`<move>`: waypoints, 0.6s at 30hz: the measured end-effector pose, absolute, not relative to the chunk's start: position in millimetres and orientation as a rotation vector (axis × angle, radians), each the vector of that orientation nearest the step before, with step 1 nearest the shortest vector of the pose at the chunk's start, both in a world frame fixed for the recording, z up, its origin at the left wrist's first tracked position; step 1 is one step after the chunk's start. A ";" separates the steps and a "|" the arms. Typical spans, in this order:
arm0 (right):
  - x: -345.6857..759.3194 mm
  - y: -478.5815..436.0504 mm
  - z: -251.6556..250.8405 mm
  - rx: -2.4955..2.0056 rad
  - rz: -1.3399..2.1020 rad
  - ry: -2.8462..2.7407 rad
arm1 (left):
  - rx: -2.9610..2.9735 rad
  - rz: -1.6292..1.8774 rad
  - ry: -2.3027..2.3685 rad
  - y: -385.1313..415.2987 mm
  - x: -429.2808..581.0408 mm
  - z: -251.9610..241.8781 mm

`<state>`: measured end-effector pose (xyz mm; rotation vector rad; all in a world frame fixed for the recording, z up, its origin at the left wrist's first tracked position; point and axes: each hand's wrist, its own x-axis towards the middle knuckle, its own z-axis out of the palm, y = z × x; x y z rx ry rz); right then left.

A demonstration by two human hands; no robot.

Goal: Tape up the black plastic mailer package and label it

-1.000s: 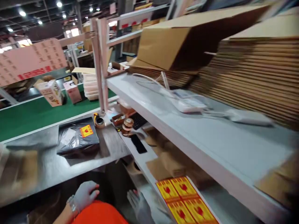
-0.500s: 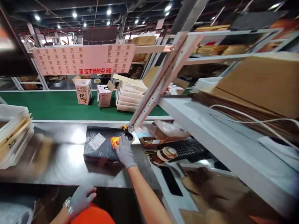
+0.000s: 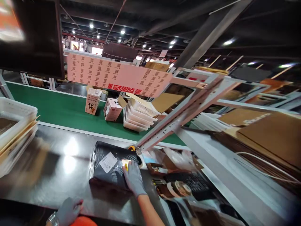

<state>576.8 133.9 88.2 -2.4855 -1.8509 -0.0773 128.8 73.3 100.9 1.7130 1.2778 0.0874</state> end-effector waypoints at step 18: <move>511.1 198.5 76.5 -1.755 0.344 -1.945 | 1.483 0.195 1.544 127.7 165.5 62.8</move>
